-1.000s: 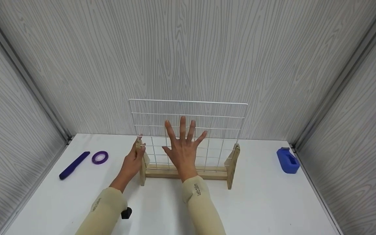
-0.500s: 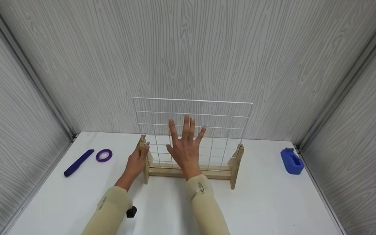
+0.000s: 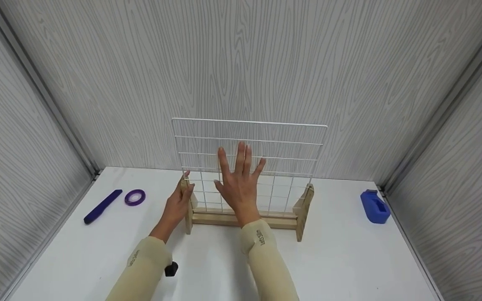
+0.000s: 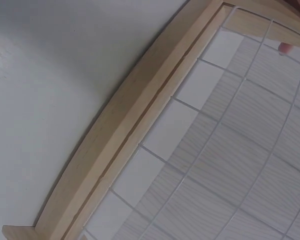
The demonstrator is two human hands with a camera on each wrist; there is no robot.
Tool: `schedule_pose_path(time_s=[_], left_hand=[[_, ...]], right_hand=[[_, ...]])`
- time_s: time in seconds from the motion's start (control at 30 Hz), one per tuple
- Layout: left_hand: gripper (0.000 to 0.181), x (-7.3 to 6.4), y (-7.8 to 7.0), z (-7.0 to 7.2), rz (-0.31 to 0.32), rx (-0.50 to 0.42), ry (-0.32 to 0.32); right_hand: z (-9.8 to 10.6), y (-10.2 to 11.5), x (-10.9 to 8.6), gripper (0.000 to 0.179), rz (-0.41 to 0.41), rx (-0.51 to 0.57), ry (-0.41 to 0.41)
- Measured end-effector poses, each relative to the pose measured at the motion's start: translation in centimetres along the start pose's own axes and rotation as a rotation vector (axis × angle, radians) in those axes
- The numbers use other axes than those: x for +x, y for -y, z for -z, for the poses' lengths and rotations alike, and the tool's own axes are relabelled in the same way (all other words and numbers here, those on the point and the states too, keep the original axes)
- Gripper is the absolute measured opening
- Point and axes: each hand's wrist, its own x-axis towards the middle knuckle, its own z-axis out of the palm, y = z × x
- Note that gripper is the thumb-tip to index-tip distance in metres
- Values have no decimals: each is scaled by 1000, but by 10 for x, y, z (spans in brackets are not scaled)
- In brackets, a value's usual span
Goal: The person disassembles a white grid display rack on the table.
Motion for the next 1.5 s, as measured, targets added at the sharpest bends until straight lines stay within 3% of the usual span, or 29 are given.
schedule_pose_path(time_s=[0.47,0.7,0.93,1.5], left_hand=[[84,3,0,2,23,-37,27],[80,3,-1,4,21,-18,38],[82,6,0,5,32,-58,52],[74,4,-4,5,6,-98,35]], right_hand=[[9,-4,14,117,14,43,13],[15,-6,24,117,8,41,6],[20,-9,37,119,0,57,-12],[33,-12,48,117,11,69,10]])
